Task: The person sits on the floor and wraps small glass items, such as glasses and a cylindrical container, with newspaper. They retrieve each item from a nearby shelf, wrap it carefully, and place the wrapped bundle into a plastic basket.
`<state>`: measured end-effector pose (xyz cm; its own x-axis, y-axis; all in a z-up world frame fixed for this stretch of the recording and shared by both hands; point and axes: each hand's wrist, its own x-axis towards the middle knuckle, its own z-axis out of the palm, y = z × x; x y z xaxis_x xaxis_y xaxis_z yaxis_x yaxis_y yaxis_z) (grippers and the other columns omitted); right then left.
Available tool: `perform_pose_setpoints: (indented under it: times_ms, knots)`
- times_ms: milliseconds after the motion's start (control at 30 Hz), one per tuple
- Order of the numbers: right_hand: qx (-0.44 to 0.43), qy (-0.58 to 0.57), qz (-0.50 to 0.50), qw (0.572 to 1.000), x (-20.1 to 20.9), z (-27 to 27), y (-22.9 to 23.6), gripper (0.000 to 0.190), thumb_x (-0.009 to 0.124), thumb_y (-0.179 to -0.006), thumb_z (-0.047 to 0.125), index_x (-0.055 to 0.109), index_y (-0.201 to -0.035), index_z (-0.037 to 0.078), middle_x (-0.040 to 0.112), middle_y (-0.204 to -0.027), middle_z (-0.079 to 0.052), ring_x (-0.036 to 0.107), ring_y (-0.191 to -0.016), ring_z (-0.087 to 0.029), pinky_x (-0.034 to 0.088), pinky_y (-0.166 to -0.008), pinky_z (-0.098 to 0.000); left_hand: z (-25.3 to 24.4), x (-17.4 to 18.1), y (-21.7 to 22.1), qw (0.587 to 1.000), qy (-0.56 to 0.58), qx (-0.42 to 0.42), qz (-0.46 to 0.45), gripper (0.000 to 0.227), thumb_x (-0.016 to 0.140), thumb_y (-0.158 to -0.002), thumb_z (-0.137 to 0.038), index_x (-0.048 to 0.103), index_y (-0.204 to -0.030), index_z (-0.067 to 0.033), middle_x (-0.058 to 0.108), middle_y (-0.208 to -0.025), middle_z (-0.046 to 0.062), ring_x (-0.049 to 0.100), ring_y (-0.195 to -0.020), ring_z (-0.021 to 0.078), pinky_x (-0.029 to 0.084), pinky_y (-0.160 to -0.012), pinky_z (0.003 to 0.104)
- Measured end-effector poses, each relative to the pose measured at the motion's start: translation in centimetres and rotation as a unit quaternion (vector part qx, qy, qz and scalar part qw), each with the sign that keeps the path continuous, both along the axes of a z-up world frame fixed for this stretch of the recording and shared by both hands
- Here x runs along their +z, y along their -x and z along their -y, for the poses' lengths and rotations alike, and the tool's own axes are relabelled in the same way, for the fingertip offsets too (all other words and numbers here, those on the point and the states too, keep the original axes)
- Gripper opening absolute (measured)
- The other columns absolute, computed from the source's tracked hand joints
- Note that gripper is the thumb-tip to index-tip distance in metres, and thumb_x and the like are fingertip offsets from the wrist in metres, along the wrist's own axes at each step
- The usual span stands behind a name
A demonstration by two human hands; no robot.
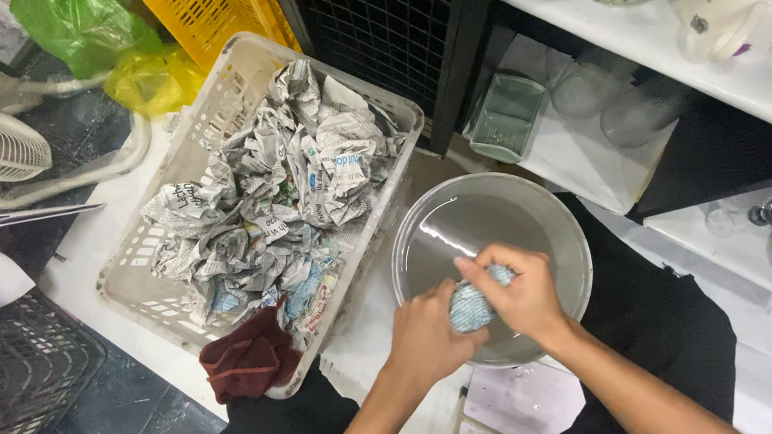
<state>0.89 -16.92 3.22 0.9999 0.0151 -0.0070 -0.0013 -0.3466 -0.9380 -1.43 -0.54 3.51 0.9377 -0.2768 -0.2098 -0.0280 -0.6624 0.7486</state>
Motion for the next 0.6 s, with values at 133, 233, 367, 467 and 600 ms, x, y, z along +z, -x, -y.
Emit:
perform_pose_setpoints:
  times_ms: [133, 233, 367, 467, 600]
  knots:
    - [0.007, -0.219, -0.032, 0.975, 0.1, 0.1, -0.3, 0.012, 0.076, -0.089, 0.007, 0.07, -0.082, 0.0, 0.071, -0.083, -0.007, 0.066, -0.082, -0.01, 0.052, -0.074, -0.0266, 0.6, -0.7, 0.4, 0.985, 0.143, 0.032, -0.09, 0.044, 0.085, -0.067, -0.027, 0.071, -0.099, -0.0007, 0.076, -0.084, 0.016, 0.075, -0.078, 0.0293, 0.058, -0.074, 0.038]
    - [0.08, -0.285, 0.037, 0.954, 0.8, 0.7, -0.3, 0.009, 0.075, -0.085, 0.004, 0.068, -0.085, 0.0, 0.071, -0.093, -0.009, 0.071, -0.096, -0.014, 0.057, -0.087, -0.0298, 1.2, -1.0, 0.6, 0.944, 0.3, 0.028, -0.13, 0.037, 0.084, -0.07, -0.023, 0.072, -0.097, -0.0013, 0.076, -0.084, 0.007, 0.073, -0.075, 0.0153, 0.058, -0.071, 0.031]
    - [0.103, -0.173, 0.039, 0.979, 2.0, 0.4, -0.2, 0.011, 0.078, -0.084, 0.001, 0.069, -0.079, -0.003, 0.068, -0.082, -0.01, 0.069, -0.073, -0.015, 0.055, -0.067, -0.0291, 1.0, -0.8, 1.0, 0.91, 0.37, 0.006, -0.186, 0.031, 0.086, -0.073, -0.02, 0.072, -0.091, 0.0, 0.072, -0.082, 0.002, 0.066, -0.073, 0.01, 0.054, -0.067, 0.028]
    - [0.087, -0.146, 0.028, 0.985, 2.6, -0.7, -0.4, 0.017, 0.074, -0.09, 0.004, 0.071, -0.075, -0.003, 0.068, -0.074, -0.008, 0.066, -0.065, -0.013, 0.052, -0.061, -0.0281, 0.6, -0.1, 0.9, 0.917, 0.346, 0.008, -0.199, 0.032, 0.086, -0.073, -0.023, 0.071, -0.09, 0.0001, 0.071, -0.084, 0.002, 0.065, -0.075, 0.0102, 0.054, -0.068, 0.029]
    - [0.058, -0.192, -0.012, 0.98, 2.7, -4.0, -1.7, 0.033, 0.066, -0.098, 0.011, 0.065, -0.068, -0.003, 0.065, -0.07, -0.007, 0.065, -0.062, -0.012, 0.051, -0.06, -0.0268, -1.7, 0.9, 0.2, 0.958, 0.257, 0.053, -0.116, 0.046, 0.086, -0.068, -0.026, 0.07, -0.101, 0.0004, 0.073, -0.092, 0.006, 0.07, -0.084, 0.0138, 0.055, -0.076, 0.031]
